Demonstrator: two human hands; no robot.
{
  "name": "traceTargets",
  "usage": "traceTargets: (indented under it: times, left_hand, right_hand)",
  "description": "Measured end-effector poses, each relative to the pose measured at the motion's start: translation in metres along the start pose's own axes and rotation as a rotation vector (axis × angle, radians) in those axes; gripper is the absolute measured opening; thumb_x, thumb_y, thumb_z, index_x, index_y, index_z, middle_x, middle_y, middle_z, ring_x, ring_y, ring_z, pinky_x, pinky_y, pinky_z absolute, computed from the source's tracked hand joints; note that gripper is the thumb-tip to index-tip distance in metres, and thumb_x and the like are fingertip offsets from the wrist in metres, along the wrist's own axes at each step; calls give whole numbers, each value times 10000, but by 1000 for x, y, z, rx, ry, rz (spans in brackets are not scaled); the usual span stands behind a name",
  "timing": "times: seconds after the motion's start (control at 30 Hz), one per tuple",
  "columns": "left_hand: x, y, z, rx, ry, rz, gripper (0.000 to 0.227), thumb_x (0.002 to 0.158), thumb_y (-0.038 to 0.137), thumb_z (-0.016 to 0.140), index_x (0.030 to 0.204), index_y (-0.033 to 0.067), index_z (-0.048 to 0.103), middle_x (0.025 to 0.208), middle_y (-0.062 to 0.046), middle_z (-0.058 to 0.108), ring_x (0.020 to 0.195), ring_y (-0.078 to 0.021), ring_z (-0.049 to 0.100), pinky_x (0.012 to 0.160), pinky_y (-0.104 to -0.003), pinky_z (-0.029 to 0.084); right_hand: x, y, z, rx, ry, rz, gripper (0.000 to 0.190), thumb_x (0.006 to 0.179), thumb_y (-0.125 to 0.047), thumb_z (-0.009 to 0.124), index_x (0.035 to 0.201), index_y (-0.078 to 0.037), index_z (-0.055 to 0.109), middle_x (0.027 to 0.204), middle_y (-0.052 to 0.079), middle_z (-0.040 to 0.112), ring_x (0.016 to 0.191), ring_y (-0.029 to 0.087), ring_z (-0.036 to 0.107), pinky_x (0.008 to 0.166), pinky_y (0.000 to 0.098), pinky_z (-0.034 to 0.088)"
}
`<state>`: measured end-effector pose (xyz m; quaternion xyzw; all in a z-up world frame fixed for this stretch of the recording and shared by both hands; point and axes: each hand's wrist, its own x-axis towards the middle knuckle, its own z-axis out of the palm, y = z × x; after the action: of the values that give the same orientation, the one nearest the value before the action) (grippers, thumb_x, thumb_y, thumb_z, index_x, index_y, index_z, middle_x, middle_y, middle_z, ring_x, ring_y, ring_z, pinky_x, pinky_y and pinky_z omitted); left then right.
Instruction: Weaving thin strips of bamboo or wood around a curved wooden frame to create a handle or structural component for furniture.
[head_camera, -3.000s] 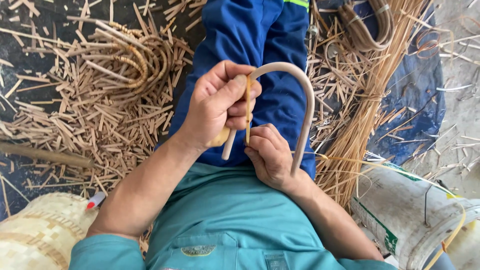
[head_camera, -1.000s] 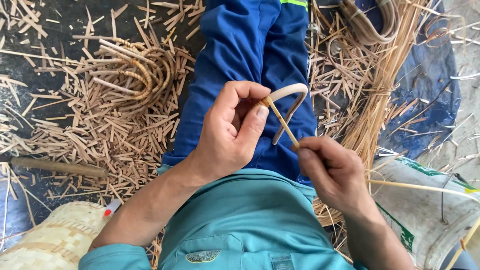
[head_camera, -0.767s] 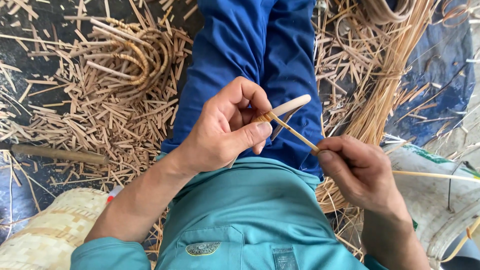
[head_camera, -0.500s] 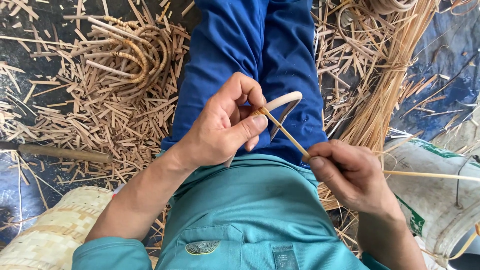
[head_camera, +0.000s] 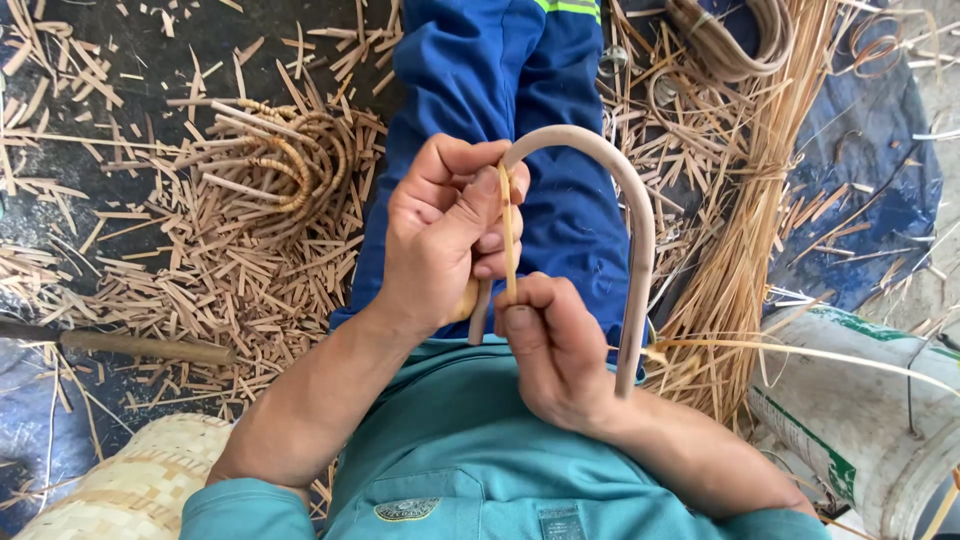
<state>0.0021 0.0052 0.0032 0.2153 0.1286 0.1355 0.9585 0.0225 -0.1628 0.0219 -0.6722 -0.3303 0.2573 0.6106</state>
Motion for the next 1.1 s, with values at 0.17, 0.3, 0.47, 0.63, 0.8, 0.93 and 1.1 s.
traceTargets:
  times: [0.17,0.3,0.47,0.63,0.8,0.93,1.1]
  left_hand:
    - [-10,14,-9,29,-3,-76,128,1121,57,553,1244,48,587,1082,-116,610,696,-80,450,536,-211,372]
    - [-26,13,-21,268,-29,-94,161,1110,49,573,1269,27,584,984,-73,614,694,-53,460,533,-205,377]
    - [-35,2,-17,503,-71,-167,150,1094,62,592,1235,13,592,948,-23,635,689,-19,482,537,-198,403]
    - [-31,-5,-2,687,-94,-253,165,1053,94,628,1188,3,601,938,3,652,691,-6,548,564,-193,477]
    - [-21,11,21,988,9,-358,162,997,112,670,1099,-4,622,802,-33,669,626,-19,563,518,-211,480]
    - [-17,21,20,967,40,-374,158,994,104,656,1111,4,620,830,-44,661,632,-18,563,514,-213,489]
    - [-23,12,0,920,-19,-66,168,1084,39,580,1241,-16,602,1022,-24,653,849,-14,584,725,-198,521]
  right_hand:
    - [-1,30,-30,-79,-58,-91,47,1105,-47,533,1130,-13,556,859,43,574,714,110,547,655,260,474]
    - [-13,32,-69,-70,-102,47,135,1076,-118,516,1076,-19,607,841,36,622,695,95,596,643,233,503]
    - [-15,78,-92,-103,-212,317,149,1070,-132,579,1081,-7,660,798,31,611,709,102,564,644,247,485]
    - [66,73,-107,-189,-331,134,132,1047,-85,601,1130,-9,671,904,26,655,810,96,603,709,280,519]
    - [145,-2,-116,-714,-475,-424,45,1099,-30,701,1080,-5,670,887,103,606,832,260,634,725,369,516]
    - [138,-68,-90,-726,-632,-715,112,839,21,717,937,40,666,881,131,654,742,302,663,581,400,534]
    - [61,-58,-78,-636,-570,-246,203,892,-24,715,1079,39,667,830,92,654,651,207,663,528,343,530]
